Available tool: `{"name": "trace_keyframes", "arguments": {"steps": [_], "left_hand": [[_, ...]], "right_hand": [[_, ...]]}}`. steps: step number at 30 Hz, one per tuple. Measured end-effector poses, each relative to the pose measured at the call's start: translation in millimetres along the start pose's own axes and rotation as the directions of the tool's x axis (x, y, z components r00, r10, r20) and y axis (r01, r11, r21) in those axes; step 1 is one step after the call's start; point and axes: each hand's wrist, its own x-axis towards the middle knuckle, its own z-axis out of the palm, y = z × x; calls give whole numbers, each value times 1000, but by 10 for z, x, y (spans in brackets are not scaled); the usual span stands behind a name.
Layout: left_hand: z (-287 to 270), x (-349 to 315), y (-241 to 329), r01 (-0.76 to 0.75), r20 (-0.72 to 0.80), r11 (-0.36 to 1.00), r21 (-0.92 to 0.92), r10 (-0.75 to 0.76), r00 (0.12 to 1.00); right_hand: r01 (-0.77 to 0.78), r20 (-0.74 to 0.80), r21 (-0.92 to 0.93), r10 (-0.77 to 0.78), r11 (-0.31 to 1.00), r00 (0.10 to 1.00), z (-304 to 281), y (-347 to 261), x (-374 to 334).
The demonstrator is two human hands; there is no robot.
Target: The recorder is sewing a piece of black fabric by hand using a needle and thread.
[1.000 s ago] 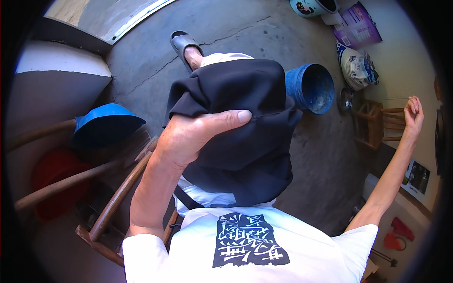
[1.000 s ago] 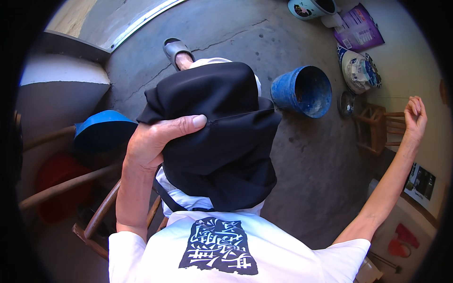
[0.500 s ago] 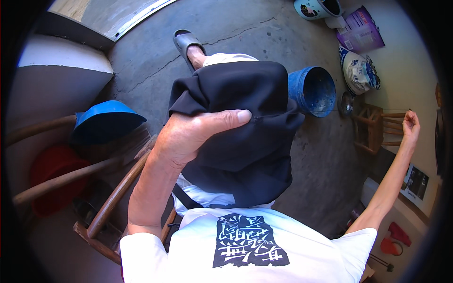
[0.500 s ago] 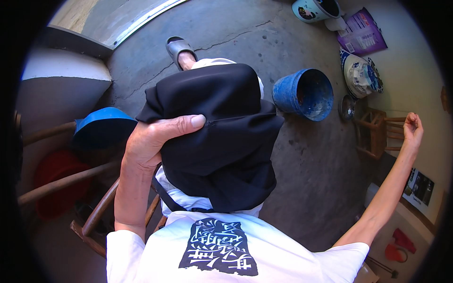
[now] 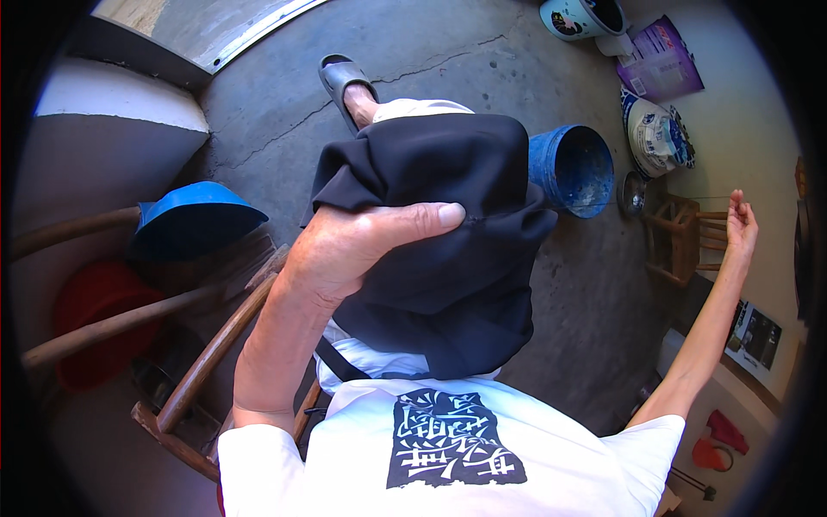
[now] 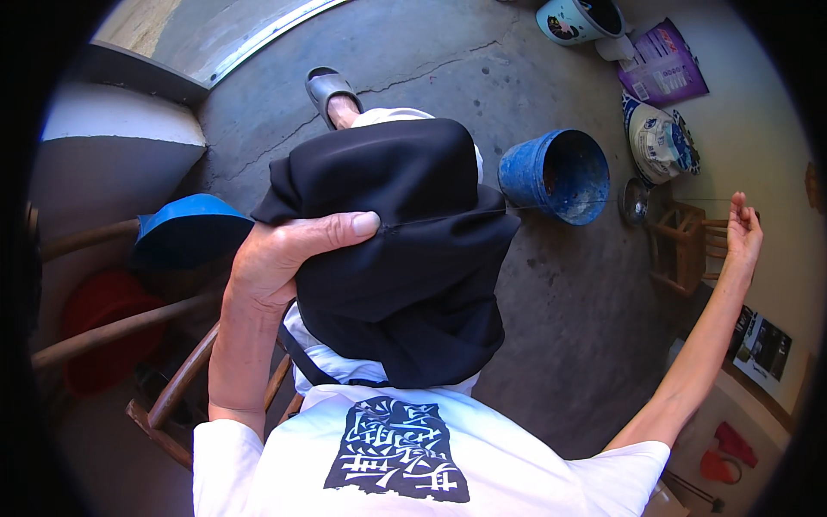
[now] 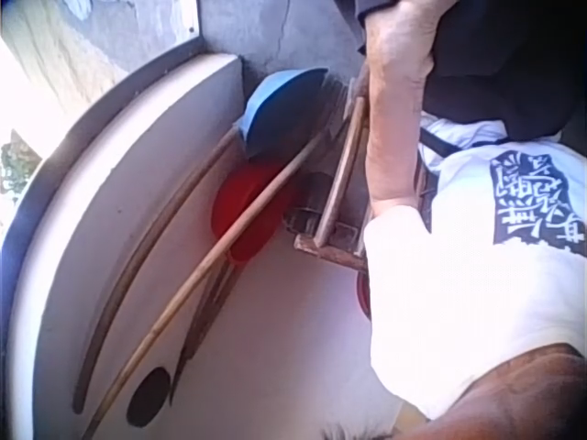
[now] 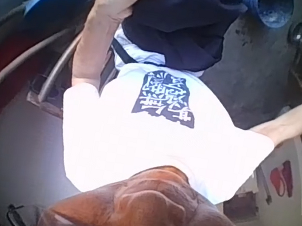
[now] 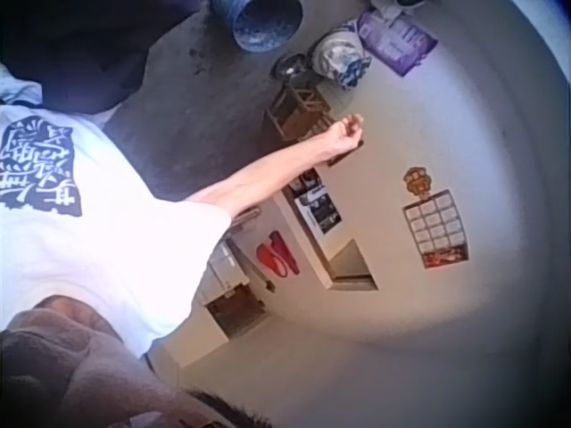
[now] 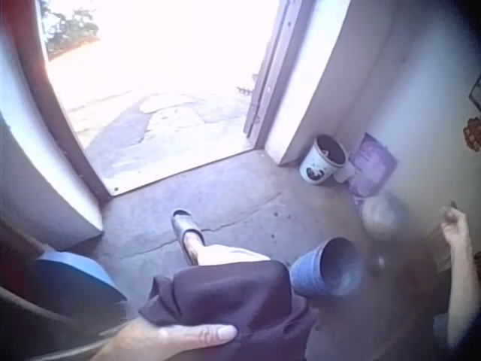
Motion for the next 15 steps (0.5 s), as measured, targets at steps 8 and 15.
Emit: {"name": "trace_keyframes", "arguments": {"steps": [8, 15], "left_hand": [[112, 21, 55, -57, 72, 998, -9, 57, 996], [120, 35, -25, -150, 117, 957, 249, 124, 985]], "right_hand": [[-83, 563, -356, 285, 931, 775, 1495, 646, -1509], [342, 714, -673, 456, 656, 531, 3329, 1845, -3590]]}}
